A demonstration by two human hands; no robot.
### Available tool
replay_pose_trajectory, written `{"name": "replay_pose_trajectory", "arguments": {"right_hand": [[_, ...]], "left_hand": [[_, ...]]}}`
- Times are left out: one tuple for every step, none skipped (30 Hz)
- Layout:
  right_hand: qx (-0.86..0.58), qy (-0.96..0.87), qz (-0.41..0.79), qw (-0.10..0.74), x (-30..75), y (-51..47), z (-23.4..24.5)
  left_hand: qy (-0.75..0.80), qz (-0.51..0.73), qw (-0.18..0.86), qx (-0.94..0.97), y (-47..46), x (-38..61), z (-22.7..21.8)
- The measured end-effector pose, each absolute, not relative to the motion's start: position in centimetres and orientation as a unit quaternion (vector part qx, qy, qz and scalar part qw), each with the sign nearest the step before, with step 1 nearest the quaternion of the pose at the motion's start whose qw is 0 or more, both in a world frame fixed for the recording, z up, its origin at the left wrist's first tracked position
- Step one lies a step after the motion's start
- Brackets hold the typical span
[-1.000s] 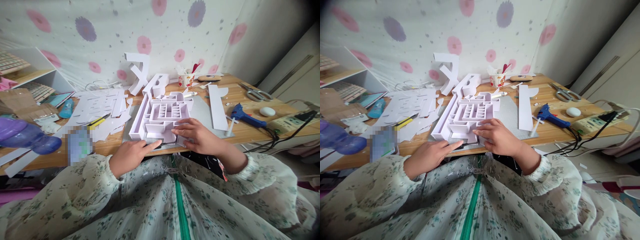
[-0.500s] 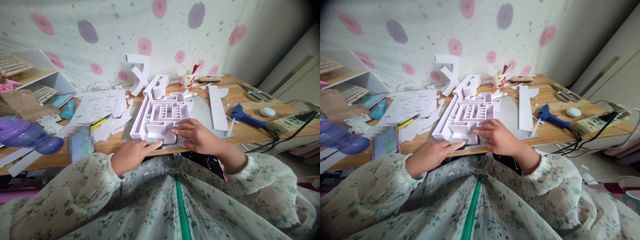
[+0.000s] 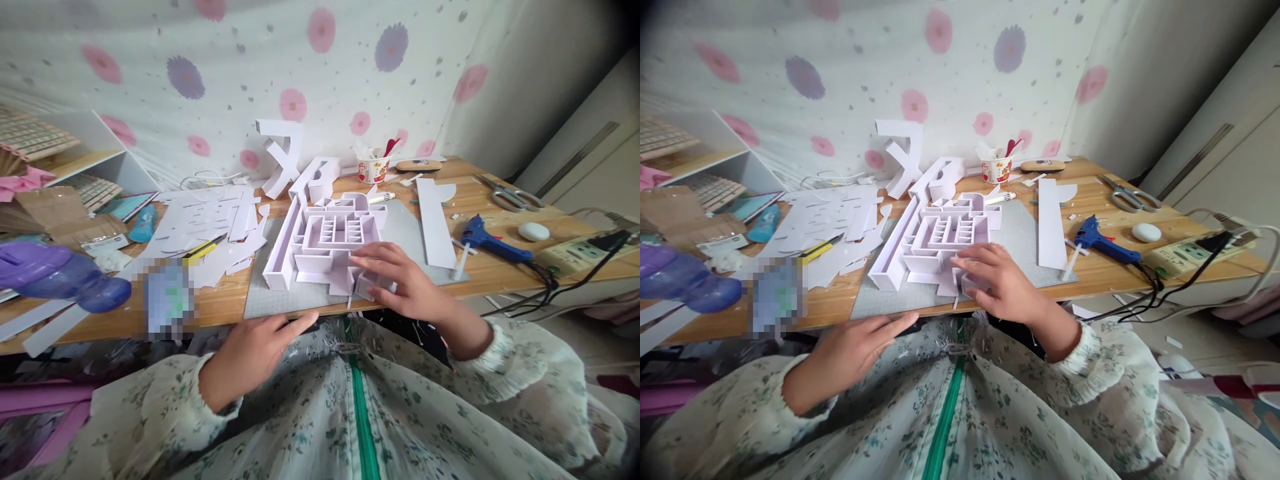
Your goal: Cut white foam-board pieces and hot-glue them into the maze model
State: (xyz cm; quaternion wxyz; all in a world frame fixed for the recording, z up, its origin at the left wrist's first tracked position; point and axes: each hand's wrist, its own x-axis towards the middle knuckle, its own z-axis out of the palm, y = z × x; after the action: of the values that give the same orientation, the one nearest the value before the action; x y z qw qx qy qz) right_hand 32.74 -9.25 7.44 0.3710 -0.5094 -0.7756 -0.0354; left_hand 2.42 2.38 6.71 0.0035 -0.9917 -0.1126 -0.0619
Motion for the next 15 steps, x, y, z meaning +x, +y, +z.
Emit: {"name": "replay_pose_trajectory", "arguments": {"right_hand": [[-0.514, -0.749, -0.071, 0.412, 32.3, -9.8, 7.2], [-0.523, -0.718, -0.11, 0.445, 31.8, -10.4, 6.8], [-0.535, -0.69, -0.148, 0.465, 31.1, -11.0, 6.2], [-0.547, -0.669, -0.18, 0.47, 30.4, -11.6, 5.5], [-0.559, -0.666, -0.196, 0.454, 29.6, -12.1, 4.6], [-0.563, -0.681, -0.203, 0.422, 28.8, -12.4, 3.7], [-0.575, -0.694, -0.21, 0.379, 28.0, -12.7, 2.7], [-0.597, -0.694, -0.218, 0.339, 27.3, -12.7, 1.8], [-0.615, -0.69, -0.223, 0.309, 26.7, -12.6, 1.0], [-0.631, -0.682, -0.228, 0.29, 26.2, -12.4, 0.5], [-0.645, -0.673, -0.231, 0.279, 25.8, -12.1, 0.1], [-0.653, -0.667, -0.232, 0.275, 25.5, -11.8, -0.1], [-0.658, -0.662, -0.233, 0.273, 25.4, -11.5, -0.2], [-0.663, -0.658, -0.233, 0.27, 25.3, -11.2, -0.2], [-0.667, -0.655, -0.233, 0.269, 25.2, -10.9, -0.1]], "left_hand": [[-0.11, -0.081, -0.017, -0.99, 2.1, 2.0, 6.2], [-0.107, -0.098, -0.038, -0.989, 1.9, 1.6, 5.7], [-0.104, -0.114, -0.057, -0.986, 1.7, 1.3, 5.1], [-0.102, -0.13, -0.076, -0.983, 1.5, 1.0, 4.6], [-0.101, -0.146, -0.092, -0.98, 1.3, 0.8, 4.2], [-0.102, -0.16, -0.105, -0.976, 1.2, 0.6, 3.7], [-0.103, -0.174, -0.116, -0.973, 1.1, 0.4, 3.4], [-0.105, -0.185, -0.123, -0.969, 0.9, 0.3, 3.1], [-0.108, -0.194, -0.126, -0.967, 0.9, 0.3, 2.9], [-0.111, -0.202, -0.128, -0.965, 0.8, 0.3, 2.7], [-0.113, -0.208, -0.131, -0.963, 0.7, 0.3, 2.5], [-0.115, -0.215, -0.134, -0.961, 0.7, 0.3, 2.4], [-0.119, -0.22, -0.138, -0.958, 0.6, 0.3, 2.3], [-0.123, -0.224, -0.142, -0.956, 0.6, 0.4, 2.3], [-0.127, -0.227, -0.147, -0.954, 0.6, 0.4, 2.2]]}}
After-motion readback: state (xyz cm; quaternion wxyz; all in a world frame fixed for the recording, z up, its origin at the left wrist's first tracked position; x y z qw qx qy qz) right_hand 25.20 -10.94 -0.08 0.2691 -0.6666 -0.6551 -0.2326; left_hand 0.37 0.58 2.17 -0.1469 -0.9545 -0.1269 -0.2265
